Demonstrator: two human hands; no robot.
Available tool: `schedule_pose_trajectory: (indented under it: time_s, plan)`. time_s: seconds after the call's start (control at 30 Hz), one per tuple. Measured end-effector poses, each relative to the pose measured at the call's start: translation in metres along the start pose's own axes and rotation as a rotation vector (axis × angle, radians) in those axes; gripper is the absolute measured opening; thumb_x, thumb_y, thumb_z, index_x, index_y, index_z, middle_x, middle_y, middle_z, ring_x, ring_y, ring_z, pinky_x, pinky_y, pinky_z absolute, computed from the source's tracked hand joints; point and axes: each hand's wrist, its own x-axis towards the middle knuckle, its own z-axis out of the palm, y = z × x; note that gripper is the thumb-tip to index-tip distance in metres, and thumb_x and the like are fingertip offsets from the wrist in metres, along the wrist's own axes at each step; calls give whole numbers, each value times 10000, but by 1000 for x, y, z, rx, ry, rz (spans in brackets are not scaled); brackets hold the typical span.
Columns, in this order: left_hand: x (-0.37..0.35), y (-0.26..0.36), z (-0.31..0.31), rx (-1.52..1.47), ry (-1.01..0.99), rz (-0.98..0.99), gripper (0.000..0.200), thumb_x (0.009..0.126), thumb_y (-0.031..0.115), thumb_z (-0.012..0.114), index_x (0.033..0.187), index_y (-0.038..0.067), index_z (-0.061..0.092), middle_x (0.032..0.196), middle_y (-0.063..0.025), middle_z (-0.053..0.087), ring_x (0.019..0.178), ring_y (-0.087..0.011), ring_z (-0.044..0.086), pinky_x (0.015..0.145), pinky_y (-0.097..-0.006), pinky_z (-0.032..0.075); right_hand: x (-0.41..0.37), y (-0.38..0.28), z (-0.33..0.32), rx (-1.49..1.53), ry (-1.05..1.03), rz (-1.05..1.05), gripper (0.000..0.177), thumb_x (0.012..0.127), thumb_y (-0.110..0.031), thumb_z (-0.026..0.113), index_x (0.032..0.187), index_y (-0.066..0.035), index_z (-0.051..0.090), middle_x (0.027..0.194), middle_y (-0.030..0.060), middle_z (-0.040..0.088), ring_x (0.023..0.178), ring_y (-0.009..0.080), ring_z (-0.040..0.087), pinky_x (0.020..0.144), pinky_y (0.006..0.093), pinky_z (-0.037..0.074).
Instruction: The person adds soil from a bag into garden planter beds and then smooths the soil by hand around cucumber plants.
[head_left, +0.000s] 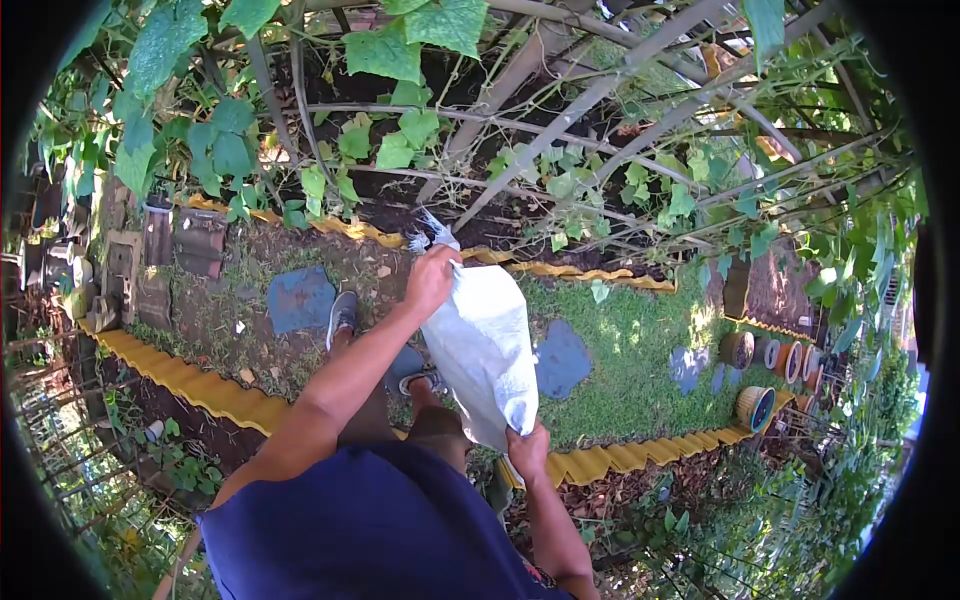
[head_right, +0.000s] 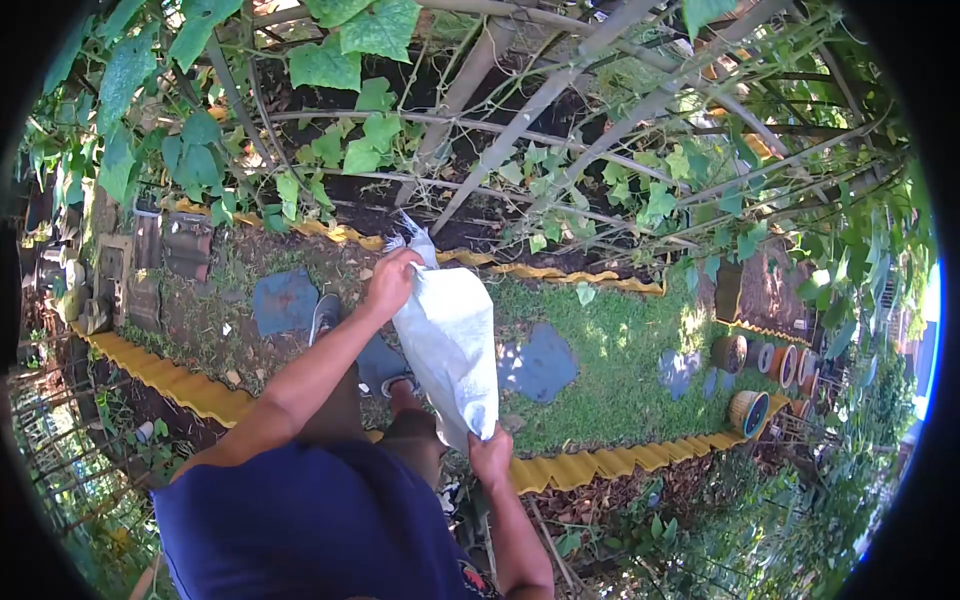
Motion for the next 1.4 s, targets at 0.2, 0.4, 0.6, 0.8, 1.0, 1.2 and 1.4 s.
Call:
schedule_pose_trajectory:
  time_s: [0.2, 0.4, 0.6, 0.8, 1.0, 1.2, 1.4]
  plan:
    - [-5, 52, 48, -111, -61, 25, 248, 780, -104, 523, 922, 34, 672, 973, -169, 679, 884, -379, 669, 803, -463, 527, -7, -14, -88, -86, -107, 90, 240, 785, -50, 705, 1002, 50, 692, 892, 225, 731, 880, 308, 740, 759, 398, 551]
    - [22, 73, 91, -147, -90, 58, 218, 806, -65, 530, 914, 44, 685, 969, -151, 676, 882, -369, 666, 797, -461, 529, 17, -56, -136, -124, -4, -18, 230, 777, -31, 693, 989, 55, 684, 864, 215, 733, 850, 286, 743, 738, 378, 547]
    - [44, 83, 82, -241, -63, 7, 213, 807, -70, 531, 922, 49, 665, 974, -138, 657, 894, -363, 659, 799, -461, 534, 59, -141, -164, -182, 0, -53, 248, 787, 59, 608, 1026, 68, 675, 894, 127, 740, 858, 153, 687, 774, 322, 531]
    - [88, 38, 100, -269, -49, 58, 198, 792, -69, 542, 925, 51, 627, 965, -137, 629, 902, -369, 643, 782, -464, 525, 112, -181, -146, -227, 125, -347, 197, 823, 49, 585, 994, 76, 680, 808, 92, 717, 762, 129, 647, 697, 293, 520]
    - [113, 22, 111, -246, -22, 21, 179, 791, -28, 545, 925, 67, 614, 962, -131, 612, 935, -367, 634, 790, -482, 514, 136, -197, -140, -220, 198, -366, 190, 828, 41, 579, 991, 57, 675, 798, 42, 674, 759, 104, 596, 676, 287, 481]
    - [129, 18, 109, -199, -41, -15, 196, 771, -49, 546, 926, 45, 619, 977, -143, 627, 926, -376, 639, 798, -465, 521, 160, -204, -150, -289, 155, -353, 127, 812, 37, 585, 900, 48, 677, 778, 54, 697, 737, 106, 611, 660, 310, 494]
    - [102, 23, 121, -227, -141, -17, 218, 763, -73, 524, 914, 47, 624, 978, -139, 642, 941, -362, 642, 827, -463, 514, 161, -154, -156, -355, 131, -296, 84, 793, 58, 608, 854, 57, 667, 756, 104, 707, 717, 135, 649, 663, 332, 514]
